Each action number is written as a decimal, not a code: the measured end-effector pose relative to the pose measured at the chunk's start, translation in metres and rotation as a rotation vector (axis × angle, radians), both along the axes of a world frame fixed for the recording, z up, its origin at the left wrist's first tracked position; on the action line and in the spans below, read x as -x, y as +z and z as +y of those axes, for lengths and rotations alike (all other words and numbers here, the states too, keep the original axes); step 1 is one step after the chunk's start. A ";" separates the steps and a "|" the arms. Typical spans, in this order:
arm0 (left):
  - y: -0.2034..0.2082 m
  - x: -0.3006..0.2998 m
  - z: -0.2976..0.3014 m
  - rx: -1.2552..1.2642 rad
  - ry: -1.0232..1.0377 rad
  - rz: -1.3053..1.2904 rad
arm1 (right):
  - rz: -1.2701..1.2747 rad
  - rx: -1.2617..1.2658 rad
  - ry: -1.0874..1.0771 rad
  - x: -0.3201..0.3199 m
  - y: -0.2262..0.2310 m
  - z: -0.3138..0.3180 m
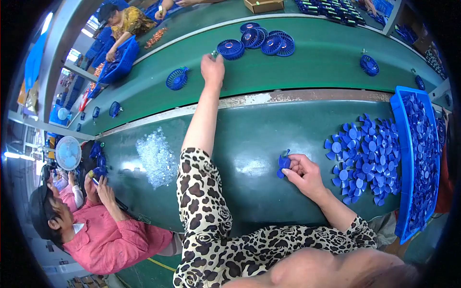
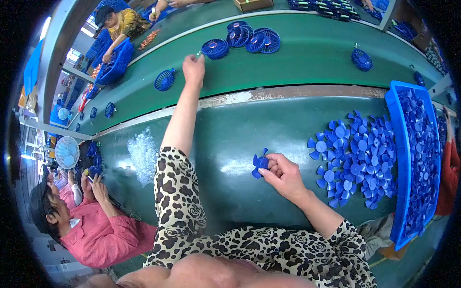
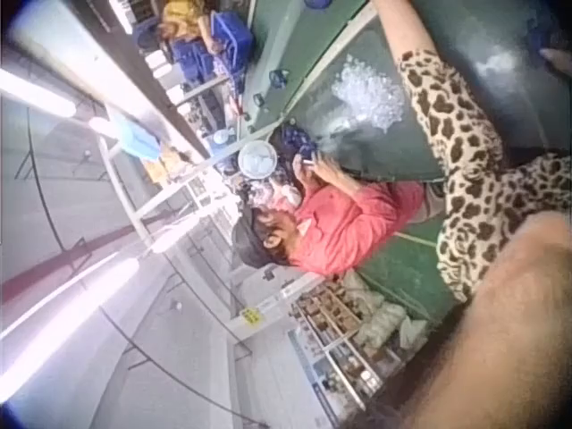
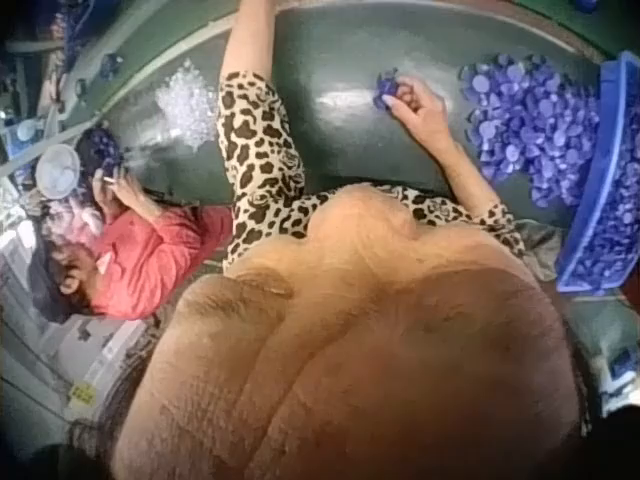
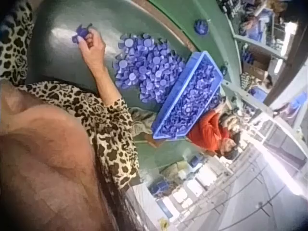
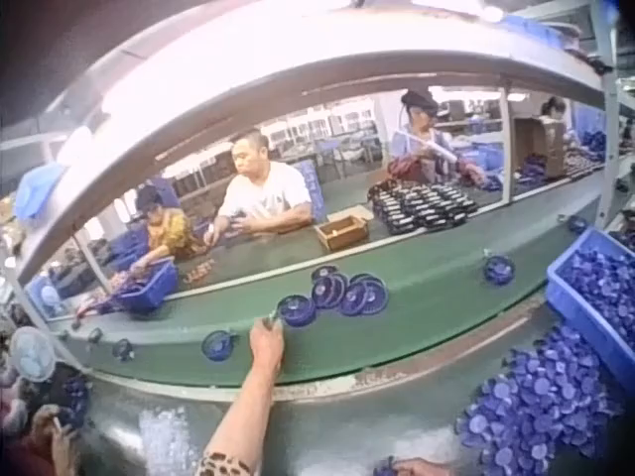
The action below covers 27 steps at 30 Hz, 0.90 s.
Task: Assemble small blue plastic fan-shaped components on a production line.
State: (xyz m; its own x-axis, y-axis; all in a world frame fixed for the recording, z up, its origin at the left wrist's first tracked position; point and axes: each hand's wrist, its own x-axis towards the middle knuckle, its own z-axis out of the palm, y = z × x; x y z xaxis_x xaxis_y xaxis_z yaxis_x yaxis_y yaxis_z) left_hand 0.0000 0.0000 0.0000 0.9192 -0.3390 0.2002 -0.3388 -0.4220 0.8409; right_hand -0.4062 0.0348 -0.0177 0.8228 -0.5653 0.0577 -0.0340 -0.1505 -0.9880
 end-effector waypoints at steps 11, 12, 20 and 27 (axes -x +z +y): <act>-0.004 -0.013 -0.058 -0.427 -0.086 -0.510 | -0.003 -0.004 0.038 -0.009 0.005 -0.002; -0.003 -0.013 -0.061 -0.450 -0.109 -0.438 | 0.008 0.018 0.046 -0.009 0.007 -0.002; -0.010 -0.015 -0.061 -0.023 0.047 -0.279 | 0.007 0.023 0.046 -0.008 0.009 -0.004; -0.015 -0.025 -0.043 -0.236 0.194 -0.720 | 0.008 0.047 0.047 -0.008 0.007 -0.003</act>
State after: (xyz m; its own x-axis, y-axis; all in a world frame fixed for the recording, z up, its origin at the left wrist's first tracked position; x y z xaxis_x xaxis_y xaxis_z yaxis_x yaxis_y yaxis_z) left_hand 0.0250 -0.0434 -0.0153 0.6379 -0.2932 0.7121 -0.6684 -0.6701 0.3229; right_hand -0.3984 0.0314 -0.0104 0.8490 -0.5228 0.0769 -0.0337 -0.1988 -0.9795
